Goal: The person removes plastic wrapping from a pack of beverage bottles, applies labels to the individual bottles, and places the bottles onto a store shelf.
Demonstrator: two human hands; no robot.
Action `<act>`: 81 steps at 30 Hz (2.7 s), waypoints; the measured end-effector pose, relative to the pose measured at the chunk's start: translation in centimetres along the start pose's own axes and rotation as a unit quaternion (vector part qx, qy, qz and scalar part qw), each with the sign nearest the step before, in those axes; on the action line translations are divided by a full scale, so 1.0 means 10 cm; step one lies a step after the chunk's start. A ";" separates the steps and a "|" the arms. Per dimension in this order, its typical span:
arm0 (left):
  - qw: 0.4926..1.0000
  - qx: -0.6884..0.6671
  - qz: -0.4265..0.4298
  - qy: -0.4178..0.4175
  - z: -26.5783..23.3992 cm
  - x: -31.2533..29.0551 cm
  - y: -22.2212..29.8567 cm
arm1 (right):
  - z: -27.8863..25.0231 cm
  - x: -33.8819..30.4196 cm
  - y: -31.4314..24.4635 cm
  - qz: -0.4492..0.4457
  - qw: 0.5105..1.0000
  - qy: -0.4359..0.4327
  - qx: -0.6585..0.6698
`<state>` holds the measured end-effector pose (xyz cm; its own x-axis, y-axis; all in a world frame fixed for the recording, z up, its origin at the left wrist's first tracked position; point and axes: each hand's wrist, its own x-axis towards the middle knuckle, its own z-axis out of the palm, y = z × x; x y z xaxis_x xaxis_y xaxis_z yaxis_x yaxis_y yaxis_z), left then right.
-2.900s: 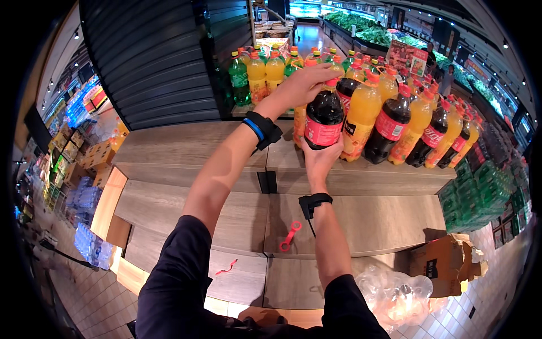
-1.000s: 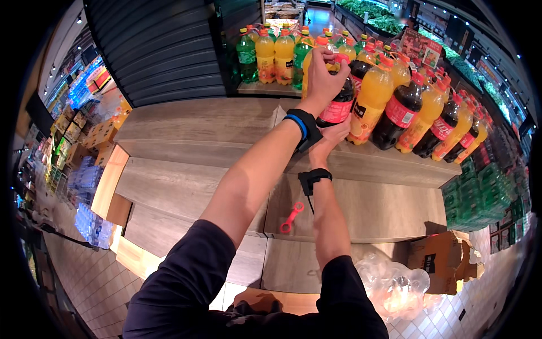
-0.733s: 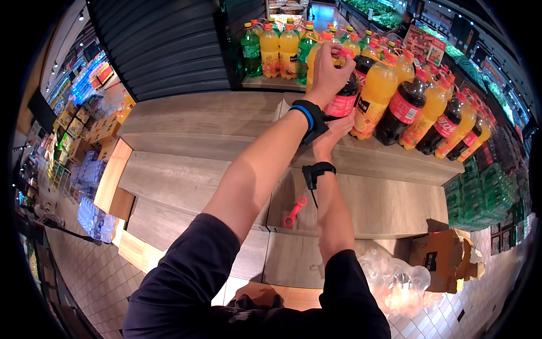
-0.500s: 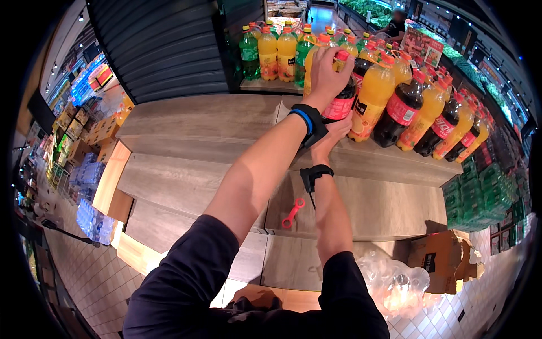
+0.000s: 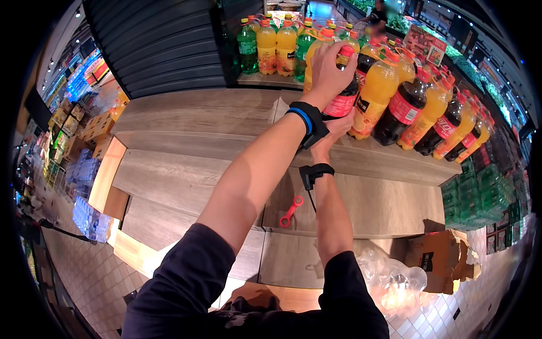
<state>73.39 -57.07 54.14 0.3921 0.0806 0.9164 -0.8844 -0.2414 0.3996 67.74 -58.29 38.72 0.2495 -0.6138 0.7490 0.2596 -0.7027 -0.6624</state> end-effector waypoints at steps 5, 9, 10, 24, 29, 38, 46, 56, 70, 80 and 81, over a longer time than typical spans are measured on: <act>0.998 0.059 0.014 0.031 0.04 -0.06 0.08 | -0.03 0.03 0.01 -0.007 1.000 0.002 0.000; 1.000 -0.002 -0.011 -0.002 -0.03 -0.05 -0.06 | -0.12 0.11 -0.08 0.030 0.996 -0.079 0.033; 1.000 -0.009 -0.009 0.001 0.01 -0.02 0.02 | -0.16 0.17 -0.02 0.024 0.996 -0.074 0.030; 0.990 -0.138 -0.001 -0.041 -0.18 -0.05 -0.11 | -0.49 1.48 -0.40 -0.253 0.923 -0.273 0.099; 0.989 -0.146 0.003 -0.024 -0.17 -0.07 -0.11 | -0.46 1.47 -0.40 -0.259 0.927 -0.267 0.051; 0.993 -0.100 0.049 -0.031 -0.19 -0.05 -0.14 | -0.42 1.53 -0.38 -0.311 0.920 -0.236 0.031; 0.995 -0.077 0.054 -0.032 -0.22 -0.08 -0.21 | -0.36 1.40 -0.40 -0.281 0.932 -0.225 0.038; 0.988 -0.021 -0.046 0.149 -0.23 0.25 -0.57 | -0.29 1.24 -0.28 -0.210 0.950 -0.217 0.073; 0.952 -0.282 -0.117 0.014 0.00 0.34 -0.99 | -0.25 0.91 -0.19 -0.166 0.964 -0.184 0.095; 0.983 -0.157 -0.086 -0.031 0.11 0.40 -1.06 | -0.14 0.51 0.00 -0.032 0.986 -0.138 0.094; 0.981 -0.172 -0.080 -0.041 0.12 0.43 -1.07 | -0.13 0.52 0.02 -0.054 0.988 -0.124 0.080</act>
<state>84.82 -55.35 53.77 0.5399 0.0093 0.8417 -0.8371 0.1104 0.5358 67.87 -62.08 42.49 0.4276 -0.4180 0.8015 0.4366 -0.6809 -0.5880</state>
